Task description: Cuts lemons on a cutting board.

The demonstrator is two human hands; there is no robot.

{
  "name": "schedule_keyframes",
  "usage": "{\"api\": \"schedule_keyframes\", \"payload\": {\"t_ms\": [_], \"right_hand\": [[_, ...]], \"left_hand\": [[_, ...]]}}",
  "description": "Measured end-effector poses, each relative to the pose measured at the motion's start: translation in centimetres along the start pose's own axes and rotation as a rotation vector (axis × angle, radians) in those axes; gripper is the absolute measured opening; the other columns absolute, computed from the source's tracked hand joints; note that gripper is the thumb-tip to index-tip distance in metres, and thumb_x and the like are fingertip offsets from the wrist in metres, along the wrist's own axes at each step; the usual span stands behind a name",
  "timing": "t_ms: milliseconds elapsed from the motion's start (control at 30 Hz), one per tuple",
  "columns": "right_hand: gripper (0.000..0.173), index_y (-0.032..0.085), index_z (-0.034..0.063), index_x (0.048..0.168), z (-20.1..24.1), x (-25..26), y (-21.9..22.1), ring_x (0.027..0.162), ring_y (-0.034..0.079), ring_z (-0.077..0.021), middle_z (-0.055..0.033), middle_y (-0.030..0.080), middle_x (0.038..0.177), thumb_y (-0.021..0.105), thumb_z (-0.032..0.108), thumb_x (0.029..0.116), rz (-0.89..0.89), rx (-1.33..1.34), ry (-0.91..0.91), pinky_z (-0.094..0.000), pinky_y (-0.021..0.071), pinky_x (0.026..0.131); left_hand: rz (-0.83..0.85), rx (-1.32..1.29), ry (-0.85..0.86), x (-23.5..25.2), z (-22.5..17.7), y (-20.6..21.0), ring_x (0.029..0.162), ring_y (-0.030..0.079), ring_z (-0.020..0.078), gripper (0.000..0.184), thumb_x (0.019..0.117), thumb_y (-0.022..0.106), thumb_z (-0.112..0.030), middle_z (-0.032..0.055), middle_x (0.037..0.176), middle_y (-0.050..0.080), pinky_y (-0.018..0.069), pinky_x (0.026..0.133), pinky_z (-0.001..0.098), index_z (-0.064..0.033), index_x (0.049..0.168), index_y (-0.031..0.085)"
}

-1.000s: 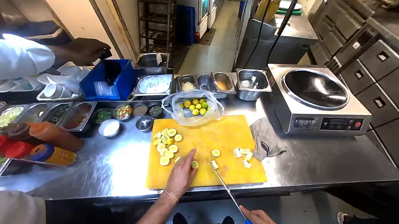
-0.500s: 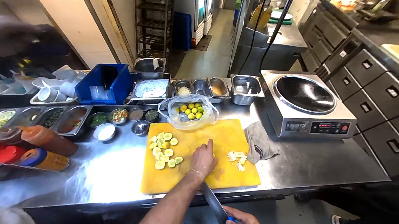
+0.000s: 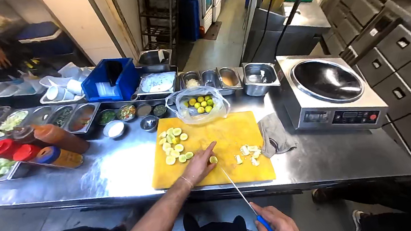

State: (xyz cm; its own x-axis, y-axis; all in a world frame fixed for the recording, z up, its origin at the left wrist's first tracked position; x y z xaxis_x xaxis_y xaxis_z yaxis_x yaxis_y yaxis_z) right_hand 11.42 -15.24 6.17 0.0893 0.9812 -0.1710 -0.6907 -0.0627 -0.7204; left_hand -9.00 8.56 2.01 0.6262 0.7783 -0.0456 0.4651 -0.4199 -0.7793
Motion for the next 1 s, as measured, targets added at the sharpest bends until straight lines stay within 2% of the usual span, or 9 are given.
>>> {"api": "schedule_keyframes", "payload": {"t_ms": [100,333,433,500,600,733,833,900,1000], "right_hand": [[0.044,0.070,0.0215,0.136,0.5,0.2,0.0,0.089,0.071,-0.0243,-0.0105,0.071,0.112,0.066,0.021,0.0925,0.034,-0.075,0.021,-0.0462,0.0605,0.073],[0.046,0.068,0.0274,0.138,1.4,0.9,-0.1,0.088,0.071,-0.0250,-0.0104,0.068,0.118,0.066,0.022,0.0920,0.034,-0.155,0.087,-0.0465,0.0601,0.069],[0.045,0.069,0.0181,0.137,1.5,0.7,0.4,0.085,0.071,-0.0256,-0.0131,0.070,0.113,0.066,0.019,0.0924,-0.078,-0.117,0.099,-0.0458,0.0604,0.069],[0.043,0.070,0.0136,0.134,1.0,0.5,0.2,0.084,0.070,-0.0227,-0.0126,0.071,0.108,0.067,0.017,0.0919,-0.133,-0.055,0.079,-0.0413,0.0605,0.072],[0.041,0.069,0.0093,0.135,0.1,0.2,-0.1,0.080,0.069,-0.0198,-0.0131,0.073,0.106,0.066,0.016,0.0941,-0.070,0.064,0.085,-0.0369,0.0588,0.071],[0.043,0.064,0.0040,0.138,-0.8,0.1,0.5,0.069,0.068,-0.0182,-0.0152,0.072,0.108,0.063,0.014,0.0967,0.001,0.220,0.091,-0.0373,0.0596,0.063],[0.047,0.058,0.0062,0.144,-0.4,0.9,1.3,0.062,0.068,-0.0158,-0.0115,0.074,0.108,0.063,0.010,0.0978,0.113,0.392,0.126,-0.0363,0.0613,0.059],[0.054,0.052,0.0106,0.151,0.0,2.2,2.3,0.060,0.067,-0.0154,-0.0093,0.073,0.111,0.063,0.009,0.0980,0.223,0.499,0.101,-0.0356,0.0615,0.057],[0.053,0.054,0.0165,0.150,0.7,4.6,4.2,0.057,0.065,-0.0148,-0.0066,0.073,0.111,0.063,0.012,0.0983,0.280,0.596,0.075,-0.0344,0.0604,0.054]], "left_hand": [[-0.016,0.011,0.057,0.0,0.0,0.0,0.115,0.067,0.0267,0.078,0.0957,0.070,-0.014,0.0061,0.123,0.071,0.0502,0.106,0.0464,-0.0145,0.162,0.029],[-0.014,0.061,0.082,0.4,-0.2,-0.1,0.116,0.066,0.0261,0.080,0.0956,0.070,-0.014,0.0047,0.122,0.071,0.0499,0.106,0.0440,-0.0154,0.163,0.027],[-0.020,0.057,0.079,0.3,-0.1,0.0,0.114,0.067,0.0268,0.084,0.0949,0.073,-0.016,0.0052,0.121,0.072,0.0503,0.106,0.0446,-0.0146,0.163,0.025],[-0.029,0.039,0.070,0.2,-0.1,0.1,0.114,0.066,0.0275,0.083,0.0948,0.073,-0.017,0.0058,0.122,0.071,0.0506,0.105,0.0449,-0.0144,0.163,0.026],[-0.109,0.120,0.074,-0.3,0.6,0.1,0.119,0.064,0.0269,0.073,0.0963,0.071,-0.019,0.0064,0.123,0.070,0.0493,0.107,0.0439,-0.0171,0.160,0.035],[-0.387,0.322,0.038,-0.4,3.4,-1.5,0.124,0.060,0.0338,0.063,0.0921,0.075,-0.017,0.0096,0.117,0.073,0.0420,0.112,0.0517,-0.0148,0.150,0.052],[-0.427,0.362,-0.085,-0.1,4.4,-3.6,0.129,0.057,0.0387,0.060,0.0943,0.072,-0.017,0.0127,0.125,0.070,0.0411,0.112,0.0565,-0.0124,0.150,0.051],[-0.474,0.364,-0.110,0.1,4.6,-4.0,0.129,0.056,0.0374,0.061,0.0953,0.073,-0.024,0.0108,0.128,0.069,0.0406,0.112,0.0558,-0.0119,0.151,0.050],[-0.519,0.326,-0.103,-0.2,3.9,-3.7,0.130,0.055,0.0350,0.062,0.0967,0.070,-0.030,0.0095,0.133,0.067,0.0397,0.113,0.0539,-0.0100,0.151,0.049]]}}
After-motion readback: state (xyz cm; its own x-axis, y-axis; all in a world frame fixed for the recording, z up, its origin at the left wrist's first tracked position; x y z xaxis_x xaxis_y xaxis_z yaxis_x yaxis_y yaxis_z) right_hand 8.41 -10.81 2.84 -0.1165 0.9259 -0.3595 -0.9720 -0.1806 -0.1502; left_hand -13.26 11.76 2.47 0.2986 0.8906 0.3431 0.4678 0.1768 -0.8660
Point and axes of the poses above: each hand's wrist, its own x-axis towards the middle knuckle, its own y-axis out of the palm, z = x × y, the point moved 2 cm from there along x, towards the middle knuckle
